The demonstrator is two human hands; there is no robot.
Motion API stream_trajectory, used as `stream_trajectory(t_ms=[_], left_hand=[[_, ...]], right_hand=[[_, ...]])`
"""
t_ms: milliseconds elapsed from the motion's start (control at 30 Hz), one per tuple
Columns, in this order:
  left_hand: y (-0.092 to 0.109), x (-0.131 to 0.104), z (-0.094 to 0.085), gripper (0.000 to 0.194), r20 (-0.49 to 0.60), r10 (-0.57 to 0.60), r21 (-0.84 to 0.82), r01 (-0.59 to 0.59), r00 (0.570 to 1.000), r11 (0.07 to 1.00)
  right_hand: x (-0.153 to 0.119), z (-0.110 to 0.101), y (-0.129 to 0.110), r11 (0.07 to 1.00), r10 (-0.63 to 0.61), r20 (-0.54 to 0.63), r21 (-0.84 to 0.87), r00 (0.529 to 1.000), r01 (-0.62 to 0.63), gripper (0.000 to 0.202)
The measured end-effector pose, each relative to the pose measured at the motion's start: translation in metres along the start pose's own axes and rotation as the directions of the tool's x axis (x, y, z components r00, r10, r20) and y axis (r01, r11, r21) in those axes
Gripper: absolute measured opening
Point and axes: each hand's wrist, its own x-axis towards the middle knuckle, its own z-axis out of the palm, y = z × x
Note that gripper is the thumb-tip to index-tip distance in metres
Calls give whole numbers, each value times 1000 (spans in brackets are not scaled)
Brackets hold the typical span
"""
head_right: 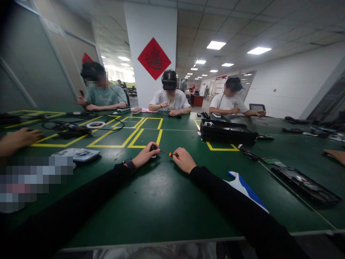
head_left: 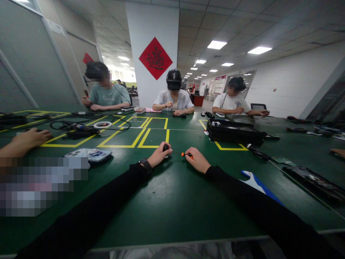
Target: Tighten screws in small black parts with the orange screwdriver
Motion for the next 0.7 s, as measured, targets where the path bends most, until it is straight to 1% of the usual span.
stream_trajectory(t_ms=[67,167,300,400,533,600,700], left_hand=[[0,0,0,27,3,-4,-5,4,1000,1000],[0,0,0,28,5,-1,1,1,1000,1000],[2,-1,-1,28,4,7,4,-7,1000,1000],[3,-1,-1,27,3,9,1,-9,1000,1000],[3,0,0,27,-1,-11,-7,11,1000,1000],[2,0,0,27,-9,-22,-24,22,1000,999],[2,1,1,27,-26,-39,-47,37,999,998]], right_hand=[[-1,0,0,1000,7,-18,10,1000,-6,7],[-1,-1,-1,1000,15,-27,23,1000,-14,11],[-1,-2,-2,1000,21,-17,22,1000,-20,16],[0,-1,-2,999,37,-6,22,999,-37,13],[2,1,0,1000,20,27,4,999,-20,23],[2,1,0,1000,4,17,-2,1000,-4,20],[1,0,0,1000,-4,-21,2,1000,4,8]])
